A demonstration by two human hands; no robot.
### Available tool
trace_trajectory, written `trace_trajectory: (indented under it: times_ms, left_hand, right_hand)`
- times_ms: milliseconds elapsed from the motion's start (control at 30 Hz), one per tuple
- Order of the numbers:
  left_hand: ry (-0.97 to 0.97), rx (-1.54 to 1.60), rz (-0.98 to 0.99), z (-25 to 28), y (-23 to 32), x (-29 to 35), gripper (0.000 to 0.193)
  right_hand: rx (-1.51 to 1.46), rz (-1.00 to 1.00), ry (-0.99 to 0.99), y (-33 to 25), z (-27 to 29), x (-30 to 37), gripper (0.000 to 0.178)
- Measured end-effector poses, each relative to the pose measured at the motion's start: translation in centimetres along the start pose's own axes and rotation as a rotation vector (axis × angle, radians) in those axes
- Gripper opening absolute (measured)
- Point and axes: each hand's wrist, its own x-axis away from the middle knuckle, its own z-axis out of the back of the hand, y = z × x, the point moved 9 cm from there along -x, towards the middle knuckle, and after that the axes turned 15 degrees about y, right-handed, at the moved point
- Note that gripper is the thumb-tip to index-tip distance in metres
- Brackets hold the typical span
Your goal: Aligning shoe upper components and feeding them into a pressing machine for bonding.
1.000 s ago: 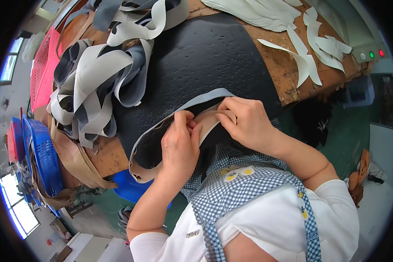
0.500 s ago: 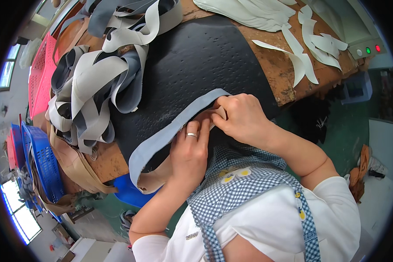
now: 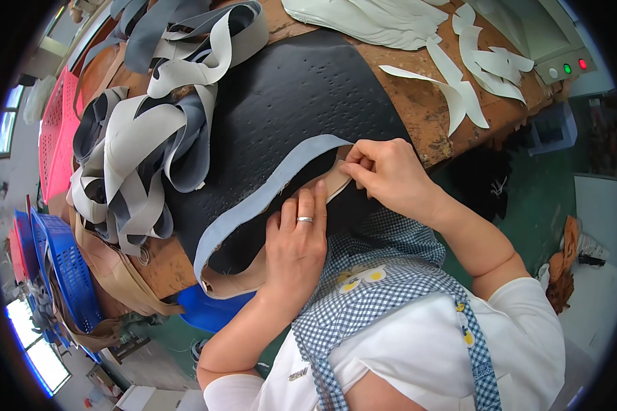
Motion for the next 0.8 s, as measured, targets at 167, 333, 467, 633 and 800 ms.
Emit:
trace_trajectory:
  times_ms: [167, 333, 467, 633, 800]
  left_hand:
    - [-0.036, -0.067, -0.017, -0.3, 0.3, 0.1, 0.061]
    - [-0.109, -0.081, -0.052, -0.5, 0.7, -0.6, 0.066]
    - [-0.116, -0.087, -0.074, -0.4, 0.8, -0.7, 0.067]
    - [-0.139, -0.102, -0.078, -0.6, 0.7, -0.6, 0.066]
    - [-0.121, -0.112, -0.090, -0.6, 0.7, -0.6, 0.065]
  right_hand:
    - [0.078, 0.061, 0.005, -0.6, -0.1, -0.2, 0.017]
    - [0.098, 0.181, 0.117, -1.3, 0.3, 0.5, 0.017]
    - [0.137, 0.363, 0.295, -2.3, 0.8, 1.5, 0.018]
    - [0.169, 0.324, 0.279, -1.9, 0.2, 1.2, 0.016]
    - [0.216, 0.301, 0.316, -2.1, 0.1, 1.4, 0.015]
